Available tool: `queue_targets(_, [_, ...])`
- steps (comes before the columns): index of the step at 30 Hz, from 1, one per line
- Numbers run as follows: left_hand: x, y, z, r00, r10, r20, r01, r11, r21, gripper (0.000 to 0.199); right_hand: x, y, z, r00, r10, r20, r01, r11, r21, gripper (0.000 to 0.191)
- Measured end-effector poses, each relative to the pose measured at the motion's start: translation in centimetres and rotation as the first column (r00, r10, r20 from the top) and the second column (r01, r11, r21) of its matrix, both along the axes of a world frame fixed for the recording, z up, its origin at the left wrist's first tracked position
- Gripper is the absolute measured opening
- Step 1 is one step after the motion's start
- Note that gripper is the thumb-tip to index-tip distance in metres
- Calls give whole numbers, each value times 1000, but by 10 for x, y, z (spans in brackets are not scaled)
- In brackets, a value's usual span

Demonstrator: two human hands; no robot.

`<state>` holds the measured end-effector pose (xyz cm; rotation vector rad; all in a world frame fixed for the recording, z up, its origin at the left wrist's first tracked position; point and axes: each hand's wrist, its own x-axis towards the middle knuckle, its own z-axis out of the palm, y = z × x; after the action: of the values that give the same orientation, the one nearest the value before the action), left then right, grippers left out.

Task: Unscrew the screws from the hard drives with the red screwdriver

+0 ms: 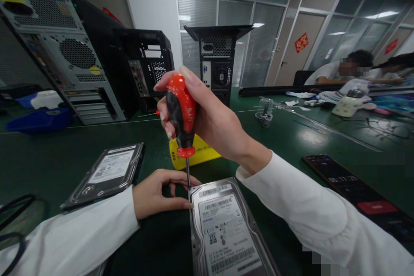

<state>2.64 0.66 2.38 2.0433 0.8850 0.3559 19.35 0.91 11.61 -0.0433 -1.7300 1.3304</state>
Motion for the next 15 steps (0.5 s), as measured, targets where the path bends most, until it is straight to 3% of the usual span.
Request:
queue_targets(9, [0,0,-1,1000,5,-14,-5,1000,11,37,1,-3,5,993,-117,-34,114,991,-74,9])
queue_targets(15, [1,-1,-1,1000,11,-10,-11,1000,16,36,-4,-5,0,983,-179,-36,176,982,-73,10])
